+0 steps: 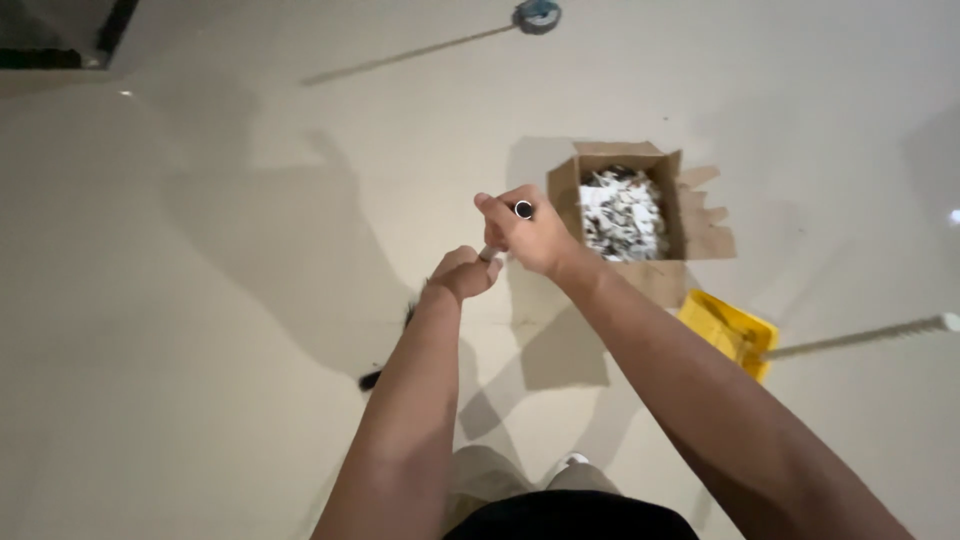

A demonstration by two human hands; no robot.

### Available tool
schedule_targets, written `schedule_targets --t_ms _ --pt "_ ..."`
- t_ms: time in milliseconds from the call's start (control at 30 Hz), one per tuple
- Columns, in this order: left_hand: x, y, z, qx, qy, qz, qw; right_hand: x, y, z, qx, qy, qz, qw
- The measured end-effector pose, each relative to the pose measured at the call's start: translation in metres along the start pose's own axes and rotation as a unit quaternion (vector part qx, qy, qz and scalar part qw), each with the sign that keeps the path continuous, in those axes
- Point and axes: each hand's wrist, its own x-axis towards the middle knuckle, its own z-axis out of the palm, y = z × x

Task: Assembling a broom and handling a dustpan next to a box of paper scraps.

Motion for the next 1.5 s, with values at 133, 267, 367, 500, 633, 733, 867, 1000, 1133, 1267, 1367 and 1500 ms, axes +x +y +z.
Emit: schedule_targets --t_ms 133,267,367,500,633,733,867,1000,1133,1267,1367,1500 --pt "-0.009 0.048 0.055 -0.015 -0.010 0.013 1.000 -0.048 -0.015 -0.058 -0.069 0.024 0.019 0.997" --pt "-0.010 0.086 0.098 -0.006 0.013 0.133 0.991 -0.079 -0.012 -0.109 -0.064 0.018 0.045 0.997" --pt "-0.021 0.115 0.116 0.030 -0.018 0.108 0.994 -0.098 -0.017 -0.133 -0.038 0.061 0.065 0.995" --pt "-0.033 0.135 0.134 0.069 0.130 0.169 0.975 -0.099 -0.004 -0.160 -0.003 0.038 0.008 0.999" --pt "-0.043 0.162 0.097 0.188 0.202 0.156 0.948 -0.090 -0.020 -0.160 0.058 0.050 -0.068 0.995" --pt "-0.058 0.163 0.059 0.208 0.178 0.161 0.948 -0.085 -0.047 -0.140 0.020 0.071 -0.085 0.994" --pt "-0.037 0.132 0.040 0.182 0.218 0.142 0.948 -0.071 -0.045 -0.112 0.047 0.105 -0.063 0.991" --pt "-0.007 0.100 0.025 0.197 0.271 0.119 0.935 -0.049 -0.034 -0.091 0.016 0.031 -0.092 0.995" --pt "0.039 0.077 0.007 0.171 0.252 0.105 0.947 -0.008 -0.018 -0.077 0.002 0.034 -0.103 0.994" --pt "0.088 0.066 -0.017 0.156 0.256 0.149 0.942 0.034 -0.022 -0.067 -0.030 0.055 -0.054 0.997" --pt "0.110 0.082 -0.043 0.145 0.148 0.099 0.973 0.064 -0.028 -0.067 -0.082 0.055 -0.107 0.989" --pt "0.147 0.088 -0.058 0.176 0.116 0.150 0.966 0.097 -0.015 -0.070 -0.132 0.077 -0.111 0.982"
